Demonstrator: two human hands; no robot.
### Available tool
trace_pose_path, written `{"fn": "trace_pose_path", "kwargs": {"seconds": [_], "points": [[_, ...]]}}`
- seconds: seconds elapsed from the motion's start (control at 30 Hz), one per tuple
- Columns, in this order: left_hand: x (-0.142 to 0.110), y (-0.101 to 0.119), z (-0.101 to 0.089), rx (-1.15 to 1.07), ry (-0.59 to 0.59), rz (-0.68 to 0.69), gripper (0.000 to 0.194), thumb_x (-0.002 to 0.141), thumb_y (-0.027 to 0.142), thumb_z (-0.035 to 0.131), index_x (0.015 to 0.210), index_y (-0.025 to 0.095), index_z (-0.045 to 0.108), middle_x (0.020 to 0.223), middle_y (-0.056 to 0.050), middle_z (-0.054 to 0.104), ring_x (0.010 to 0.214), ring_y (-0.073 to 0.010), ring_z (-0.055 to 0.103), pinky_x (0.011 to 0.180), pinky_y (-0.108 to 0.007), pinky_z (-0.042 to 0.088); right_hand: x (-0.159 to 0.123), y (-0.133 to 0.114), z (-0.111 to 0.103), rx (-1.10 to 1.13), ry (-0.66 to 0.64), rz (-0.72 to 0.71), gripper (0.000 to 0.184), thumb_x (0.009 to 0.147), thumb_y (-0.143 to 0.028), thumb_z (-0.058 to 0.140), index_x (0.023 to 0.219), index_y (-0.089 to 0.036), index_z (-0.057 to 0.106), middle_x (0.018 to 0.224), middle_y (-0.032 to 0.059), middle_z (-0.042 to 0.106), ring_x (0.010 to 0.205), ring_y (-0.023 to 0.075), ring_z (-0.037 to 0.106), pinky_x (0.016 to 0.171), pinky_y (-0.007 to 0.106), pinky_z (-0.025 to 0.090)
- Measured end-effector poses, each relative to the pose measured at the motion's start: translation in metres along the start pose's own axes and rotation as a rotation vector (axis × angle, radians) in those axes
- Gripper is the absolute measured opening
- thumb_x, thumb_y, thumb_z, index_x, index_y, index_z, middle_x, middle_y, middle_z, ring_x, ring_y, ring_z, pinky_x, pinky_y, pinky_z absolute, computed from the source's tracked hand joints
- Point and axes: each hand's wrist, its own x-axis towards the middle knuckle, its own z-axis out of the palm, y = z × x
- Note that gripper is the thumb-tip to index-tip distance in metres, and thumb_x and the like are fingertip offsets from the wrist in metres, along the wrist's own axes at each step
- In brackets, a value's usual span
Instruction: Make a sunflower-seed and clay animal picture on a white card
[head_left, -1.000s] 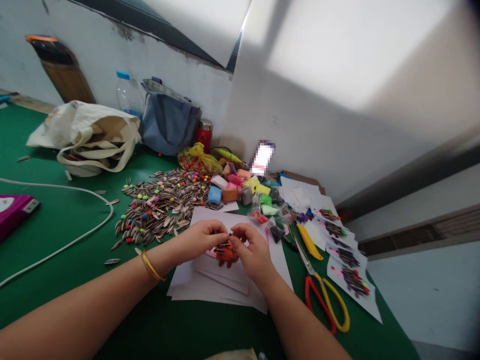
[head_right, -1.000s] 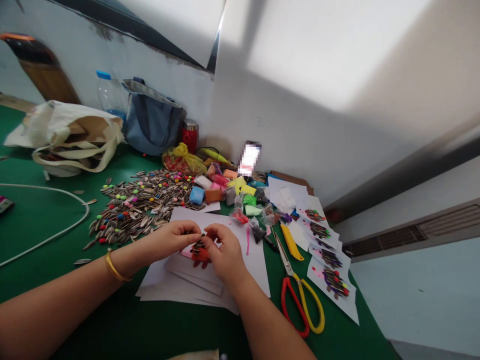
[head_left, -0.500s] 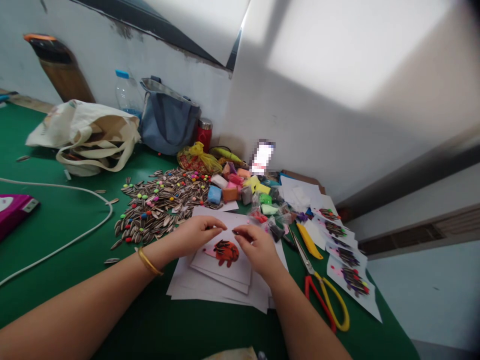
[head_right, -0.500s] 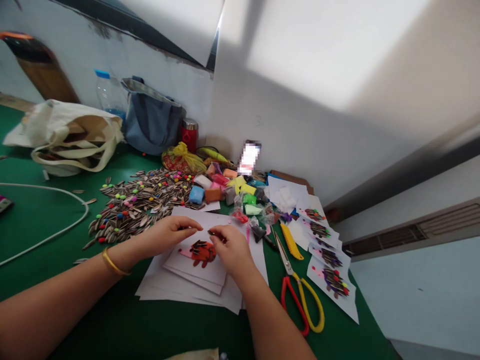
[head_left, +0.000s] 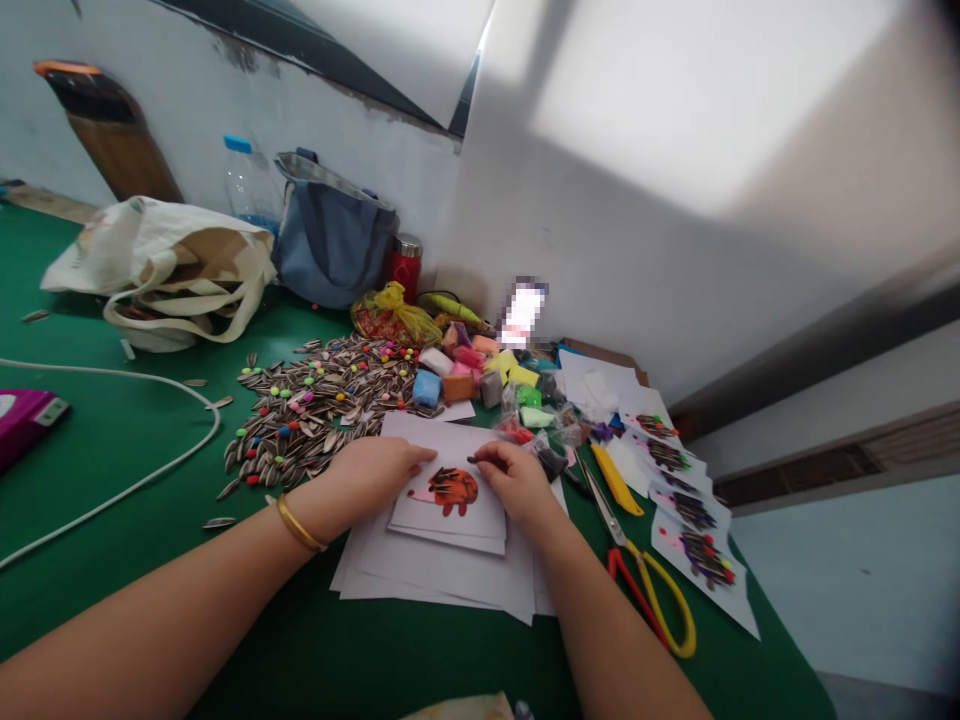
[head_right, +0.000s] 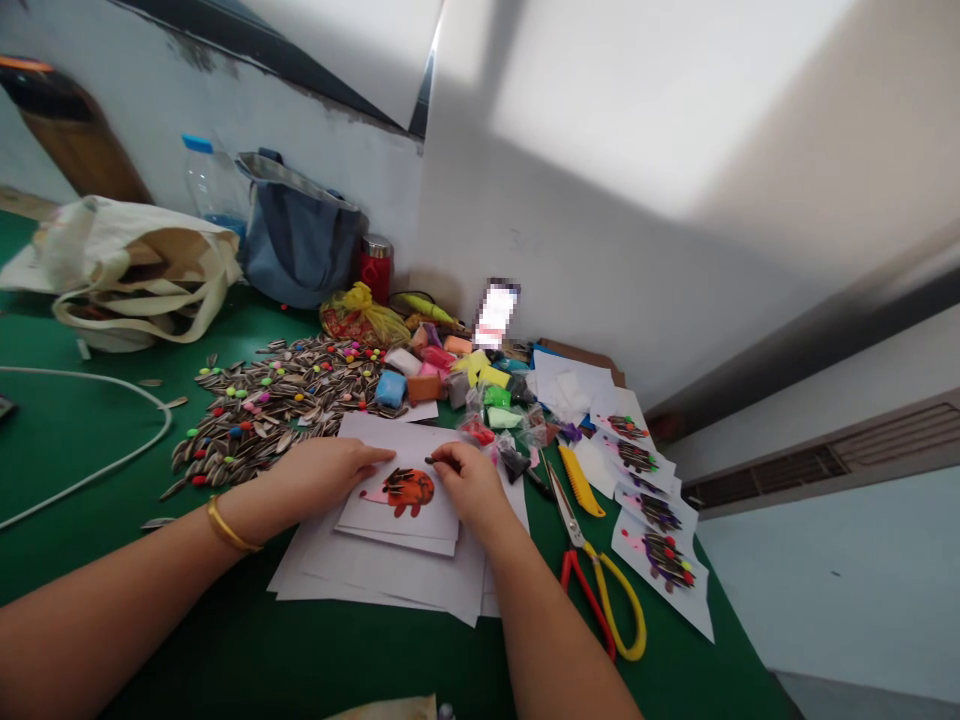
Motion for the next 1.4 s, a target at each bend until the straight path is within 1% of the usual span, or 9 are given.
{"fn": "trace_pose_path", "kwargs": {"seconds": [0.13,0.23,0.3,0.43,0.53,0.63,0.97,1.2,1.4], "points": [[-0.001,0.001,0.001,0.035,0.009,0.028,0.041,0.092,0.032,0.047,0.129,0.037,0.064,0.106,-0.01,0.076,0.091,-0.0303,0.071,0.075,-0.035,0.05,-0.009,-0.014,0.001,-0.068,-0.067,-0.044,0.016,0.082,-0.015,0.058,0.088,-0.02,0.073,0.08,0.001,0.072,0.077,0.0166,0.065,0.074,0.028,0.048],[-0.002,0.002,0.0,0.051,0.011,0.033,0.041,0.092,0.03,0.047,0.13,0.036,0.063,0.106,-0.009,0.076,0.092,-0.0289,0.071,0.075,-0.034,0.05,-0.015,-0.024,0.001,-0.108,-0.171,-0.093,0.02,0.086,-0.012,0.057,0.088,-0.022,0.075,0.079,0.0,0.072,0.078,0.0155,0.064,0.075,0.027,0.046],[-0.001,0.002,0.0,0.061,0.011,0.033,0.041,0.093,0.03,0.047,0.13,0.037,0.063,0.107,-0.008,0.076,0.092,-0.0279,0.071,0.076,-0.033,0.05,-0.016,-0.029,0.001,-0.152,-0.192,-0.127,0.022,0.088,-0.011,0.058,0.089,-0.024,0.076,0.082,0.0,0.072,0.079,0.0155,0.063,0.077,0.027,0.045],[-0.001,0.001,0.001,0.067,0.006,0.038,0.041,0.092,0.03,0.047,0.13,0.036,0.063,0.106,-0.009,0.076,0.091,-0.0278,0.071,0.074,-0.033,0.05,-0.015,-0.031,0.005,-0.227,-0.139,-0.17,0.021,0.087,-0.009,0.062,0.089,-0.024,0.077,0.082,0.0012,0.071,0.083,0.0169,0.062,0.078,0.028,0.044],[0.0,0.001,0.002,0.061,0.015,0.037,0.041,0.092,0.03,0.048,0.129,0.036,0.063,0.105,-0.009,0.076,0.091,-0.028,0.071,0.074,-0.033,0.049,-0.016,-0.031,0.009,-0.24,-0.106,-0.184,0.019,0.087,-0.008,0.064,0.088,-0.023,0.077,0.08,0.0012,0.069,0.082,0.0167,0.061,0.078,0.028,0.045],[0.0,0.0,0.003,0.052,0.019,0.031,0.04,0.092,0.031,0.048,0.129,0.036,0.064,0.105,-0.009,0.076,0.091,-0.0278,0.071,0.075,-0.033,0.049,-0.017,-0.029,0.013,-0.236,-0.076,-0.219,0.018,0.087,-0.009,0.065,0.091,-0.022,0.076,0.083,0.0016,0.069,0.083,0.0164,0.061,0.079,0.028,0.046],[0.0,0.001,0.002,0.057,0.016,0.034,0.04,0.092,0.032,0.048,0.128,0.037,0.064,0.106,-0.009,0.077,0.091,-0.0293,0.071,0.073,-0.034,0.05,-0.016,-0.024,0.017,-0.334,-0.057,-0.285,0.017,0.088,-0.009,0.064,0.094,-0.021,0.075,0.085,0.0031,0.068,0.085,0.0175,0.061,0.079,0.028,0.047],[0.0,0.002,0.001,0.048,0.006,0.017,0.039,0.093,0.033,0.049,0.129,0.037,0.064,0.106,-0.009,0.076,0.092,-0.0289,0.071,0.076,-0.034,0.05,-0.016,-0.02,0.02,-0.473,-0.038,-0.358,0.014,0.088,-0.01,0.063,0.092,-0.019,0.074,0.087,0.0053,0.068,0.085,0.0197,0.061,0.078,0.03,0.047],[0.001,0.0,0.004,0.047,0.016,0.025,0.039,0.093,0.033,0.049,0.129,0.037,0.064,0.106,-0.008,0.076,0.092,-0.0283,0.071,0.075,-0.034,0.05,-0.014,-0.02,0.024,-0.513,-0.053,-0.353,0.015,0.089,-0.011,0.061,0.093,-0.018,0.074,0.09,0.0066,0.068,0.086,0.02,0.062,0.08,0.03,0.048]]}}
